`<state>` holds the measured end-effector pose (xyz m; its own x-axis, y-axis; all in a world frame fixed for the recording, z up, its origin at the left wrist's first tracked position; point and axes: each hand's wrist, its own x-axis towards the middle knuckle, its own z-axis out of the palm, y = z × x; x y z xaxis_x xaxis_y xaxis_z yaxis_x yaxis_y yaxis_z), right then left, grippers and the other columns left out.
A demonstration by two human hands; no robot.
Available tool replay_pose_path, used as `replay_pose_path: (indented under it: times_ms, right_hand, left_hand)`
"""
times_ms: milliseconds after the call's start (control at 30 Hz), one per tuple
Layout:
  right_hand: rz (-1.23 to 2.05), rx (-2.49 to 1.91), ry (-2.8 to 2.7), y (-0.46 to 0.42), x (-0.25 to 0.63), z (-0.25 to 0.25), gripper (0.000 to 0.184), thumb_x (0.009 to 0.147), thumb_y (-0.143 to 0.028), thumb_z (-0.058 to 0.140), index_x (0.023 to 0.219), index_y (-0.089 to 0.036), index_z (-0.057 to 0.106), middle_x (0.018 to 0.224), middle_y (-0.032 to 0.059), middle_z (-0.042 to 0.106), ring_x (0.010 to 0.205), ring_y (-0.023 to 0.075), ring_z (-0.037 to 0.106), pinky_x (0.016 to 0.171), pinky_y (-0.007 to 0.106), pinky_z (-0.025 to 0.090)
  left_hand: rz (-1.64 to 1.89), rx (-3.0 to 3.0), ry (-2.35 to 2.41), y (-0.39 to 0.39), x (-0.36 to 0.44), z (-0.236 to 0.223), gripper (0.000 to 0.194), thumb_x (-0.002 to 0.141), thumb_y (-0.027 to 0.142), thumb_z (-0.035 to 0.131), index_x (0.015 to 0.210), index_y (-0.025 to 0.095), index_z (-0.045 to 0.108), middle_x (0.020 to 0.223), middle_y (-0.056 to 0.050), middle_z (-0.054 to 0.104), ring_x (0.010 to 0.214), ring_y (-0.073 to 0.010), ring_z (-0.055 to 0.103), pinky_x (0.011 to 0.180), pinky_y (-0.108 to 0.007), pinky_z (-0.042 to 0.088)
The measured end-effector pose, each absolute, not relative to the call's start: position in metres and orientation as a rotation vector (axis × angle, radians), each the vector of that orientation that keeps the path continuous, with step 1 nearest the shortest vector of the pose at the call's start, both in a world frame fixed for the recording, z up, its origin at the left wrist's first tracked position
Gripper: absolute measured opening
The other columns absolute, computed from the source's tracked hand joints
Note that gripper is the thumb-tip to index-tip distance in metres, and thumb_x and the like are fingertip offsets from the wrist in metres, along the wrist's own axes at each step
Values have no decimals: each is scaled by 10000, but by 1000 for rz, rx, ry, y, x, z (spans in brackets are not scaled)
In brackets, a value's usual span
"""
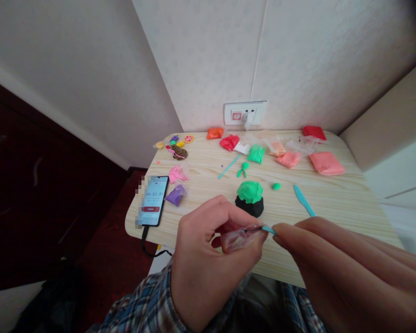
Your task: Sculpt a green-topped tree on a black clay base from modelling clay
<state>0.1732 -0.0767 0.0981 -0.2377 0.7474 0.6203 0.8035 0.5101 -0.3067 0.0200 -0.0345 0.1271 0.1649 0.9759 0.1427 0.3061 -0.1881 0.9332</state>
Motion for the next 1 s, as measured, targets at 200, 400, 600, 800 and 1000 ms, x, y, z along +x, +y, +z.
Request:
replay_pose_path:
  times_ms: [200, 400, 600, 800, 1000]
  right_hand:
    - [-79, -1203, -2016, -74, 172, 95, 230, 862, -118, 428, 956, -223, 609, 735, 32, 681, 596, 141, 634, 513, 232, 464]
    - [52, -1324, -1896, -83, 181, 86, 171, 817, -177, 566, 943, -247, 658, 736, 18, 692, 674, 151, 667, 594, 221, 497]
    - [31, -1280, -1972, -84, 191, 82, 261, 773, -223, 637, 1031, -263, 647, 787, 15, 706, 715, 163, 678, 597, 228, 503]
    - [53, -1277, -1969, -84, 187, 86, 214, 799, -245, 629, 1013, -253, 634, 796, 19, 699, 696, 145, 665, 602, 224, 490]
    - [-25, -1308, -1988, -85, 177, 95, 192, 875, -184, 471, 1008, -242, 599, 757, 7, 679, 612, 115, 627, 530, 225, 434]
  left_hand:
    - [1048, 1665, 1224, -35, 19, 125, 172, 618, -11, 625, 585, 155, 649, 541, 35, 532, 475, -56, 454, 408, -157, 343]
    - [1041, 1556, 1188, -36, 17, 128, 132, 645, 45, 676, 612, 171, 655, 585, 31, 569, 515, -62, 492, 444, -156, 384]
    - [1027, 1525, 1189, -38, 17, 128, 133, 644, 73, 697, 591, 178, 634, 575, 40, 566, 502, -57, 487, 438, -154, 383]
    - [1021, 1501, 1194, -38, 17, 128, 129, 635, 95, 710, 583, 183, 631, 561, 43, 574, 481, -58, 493, 422, -155, 386]
    - [1036, 1555, 1211, -38, 17, 127, 130, 637, 75, 687, 572, 171, 627, 553, 37, 567, 484, -60, 494, 426, -157, 386]
